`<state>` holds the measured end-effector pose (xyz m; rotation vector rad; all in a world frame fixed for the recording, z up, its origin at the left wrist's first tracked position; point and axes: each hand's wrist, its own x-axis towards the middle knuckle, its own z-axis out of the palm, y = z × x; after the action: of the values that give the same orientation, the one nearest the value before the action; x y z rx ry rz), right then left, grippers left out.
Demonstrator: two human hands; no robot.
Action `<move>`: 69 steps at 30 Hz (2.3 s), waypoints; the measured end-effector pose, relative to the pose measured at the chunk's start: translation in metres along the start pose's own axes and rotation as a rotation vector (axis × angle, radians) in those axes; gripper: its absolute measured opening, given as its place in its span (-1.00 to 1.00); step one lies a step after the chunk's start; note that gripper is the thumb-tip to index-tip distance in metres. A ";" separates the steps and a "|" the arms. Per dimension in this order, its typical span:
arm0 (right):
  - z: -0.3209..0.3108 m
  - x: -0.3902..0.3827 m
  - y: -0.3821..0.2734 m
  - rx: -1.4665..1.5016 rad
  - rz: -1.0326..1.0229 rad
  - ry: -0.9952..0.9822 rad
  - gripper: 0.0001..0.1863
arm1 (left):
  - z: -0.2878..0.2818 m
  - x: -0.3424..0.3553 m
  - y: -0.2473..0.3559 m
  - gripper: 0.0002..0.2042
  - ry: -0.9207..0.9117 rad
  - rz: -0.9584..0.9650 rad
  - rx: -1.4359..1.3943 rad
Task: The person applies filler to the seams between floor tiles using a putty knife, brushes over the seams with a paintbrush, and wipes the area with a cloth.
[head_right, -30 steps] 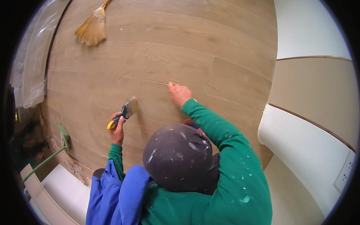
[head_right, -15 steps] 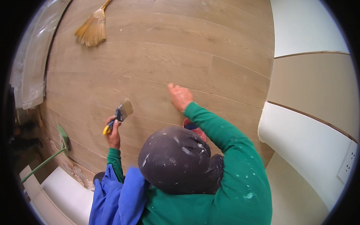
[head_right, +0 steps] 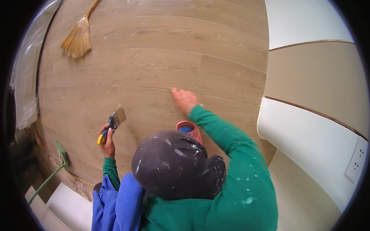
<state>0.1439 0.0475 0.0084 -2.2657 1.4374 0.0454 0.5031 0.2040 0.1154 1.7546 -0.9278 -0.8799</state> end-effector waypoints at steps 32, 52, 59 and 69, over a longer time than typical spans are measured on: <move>-0.022 -0.087 -0.008 0.297 0.075 0.114 -0.90 | 0.077 0.061 0.024 -0.83 -0.486 0.068 -0.129; -0.028 -0.057 -0.041 0.405 -0.160 0.135 -0.86 | -0.076 0.074 -0.053 -0.86 -0.324 -0.177 -0.071; -0.027 -0.051 -0.031 0.385 -0.147 0.180 -0.85 | -0.013 0.000 0.006 -0.70 -0.504 0.358 0.186; -0.025 -0.059 -0.047 0.387 -0.183 0.144 -0.86 | -0.121 0.042 0.007 -0.75 -0.220 0.267 0.732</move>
<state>0.1526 0.1042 0.0626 -2.0952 1.1776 -0.4251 0.6255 0.2135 0.1529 2.0793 -1.7453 -0.5955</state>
